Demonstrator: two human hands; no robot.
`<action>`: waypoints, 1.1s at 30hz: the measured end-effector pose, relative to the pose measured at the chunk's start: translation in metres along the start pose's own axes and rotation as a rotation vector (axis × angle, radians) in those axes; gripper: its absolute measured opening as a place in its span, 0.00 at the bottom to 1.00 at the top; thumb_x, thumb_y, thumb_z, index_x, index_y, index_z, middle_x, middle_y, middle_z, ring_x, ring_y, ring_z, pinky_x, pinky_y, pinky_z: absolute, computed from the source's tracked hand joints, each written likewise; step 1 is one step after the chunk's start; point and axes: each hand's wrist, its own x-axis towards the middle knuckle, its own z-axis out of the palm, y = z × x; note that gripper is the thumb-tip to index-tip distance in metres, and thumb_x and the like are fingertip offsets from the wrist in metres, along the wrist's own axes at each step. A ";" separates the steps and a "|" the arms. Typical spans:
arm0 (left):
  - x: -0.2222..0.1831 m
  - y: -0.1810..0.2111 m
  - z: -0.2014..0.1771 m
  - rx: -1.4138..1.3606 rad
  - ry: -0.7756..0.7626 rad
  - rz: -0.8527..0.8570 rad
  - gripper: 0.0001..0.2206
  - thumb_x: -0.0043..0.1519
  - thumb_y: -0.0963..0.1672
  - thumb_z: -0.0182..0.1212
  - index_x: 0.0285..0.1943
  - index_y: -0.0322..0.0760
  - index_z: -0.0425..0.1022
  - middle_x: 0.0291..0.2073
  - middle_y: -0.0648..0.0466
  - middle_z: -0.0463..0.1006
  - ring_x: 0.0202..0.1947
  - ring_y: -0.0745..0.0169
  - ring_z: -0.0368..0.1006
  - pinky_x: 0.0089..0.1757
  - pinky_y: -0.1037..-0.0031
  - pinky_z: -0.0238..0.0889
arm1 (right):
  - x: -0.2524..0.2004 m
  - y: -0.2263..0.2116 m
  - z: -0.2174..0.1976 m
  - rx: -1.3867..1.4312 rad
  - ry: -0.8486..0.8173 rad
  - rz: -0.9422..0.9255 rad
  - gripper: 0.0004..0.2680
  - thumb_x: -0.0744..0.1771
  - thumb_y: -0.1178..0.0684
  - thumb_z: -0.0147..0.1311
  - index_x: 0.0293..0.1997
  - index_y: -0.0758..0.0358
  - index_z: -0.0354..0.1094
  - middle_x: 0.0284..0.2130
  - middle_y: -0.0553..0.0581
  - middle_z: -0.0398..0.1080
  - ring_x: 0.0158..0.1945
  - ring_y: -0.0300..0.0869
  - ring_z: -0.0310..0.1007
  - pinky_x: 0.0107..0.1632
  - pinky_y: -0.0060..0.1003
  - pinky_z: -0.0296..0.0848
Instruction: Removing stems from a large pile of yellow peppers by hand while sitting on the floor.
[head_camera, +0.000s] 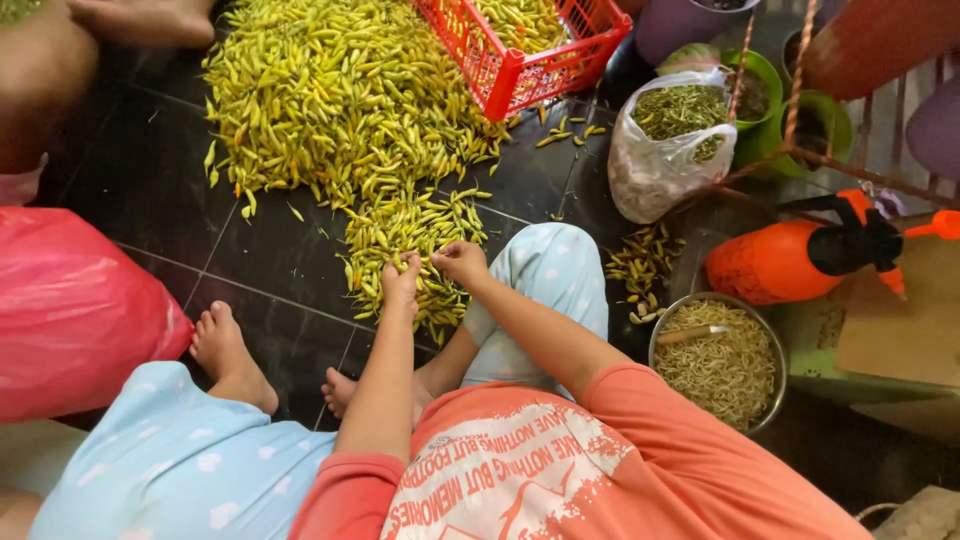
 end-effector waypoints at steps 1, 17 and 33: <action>-0.004 0.002 0.002 0.000 0.041 0.022 0.08 0.62 0.45 0.68 0.49 0.44 0.77 0.33 0.49 0.77 0.25 0.58 0.76 0.22 0.75 0.71 | 0.008 0.012 0.000 0.091 -0.015 0.016 0.12 0.63 0.54 0.69 0.43 0.71 0.73 0.26 0.63 0.77 0.25 0.41 0.77 0.28 0.28 0.76; 0.016 -0.029 0.024 -0.291 0.448 -0.127 0.07 0.64 0.45 0.61 0.49 0.47 0.73 0.32 0.42 0.78 0.18 0.52 0.73 0.22 0.72 0.71 | -0.040 -0.044 0.015 -0.601 0.216 -0.476 0.08 0.67 0.47 0.61 0.29 0.54 0.69 0.22 0.50 0.70 0.29 0.48 0.76 0.34 0.39 0.75; 0.037 0.007 0.064 -0.734 0.560 -0.195 0.16 0.65 0.43 0.65 0.56 0.43 0.62 0.45 0.41 0.71 0.30 0.50 0.76 0.28 0.74 0.80 | 0.017 -0.026 -0.007 0.516 0.407 0.134 0.12 0.70 0.47 0.48 0.31 0.60 0.68 0.19 0.58 0.69 0.18 0.39 0.66 0.21 0.32 0.66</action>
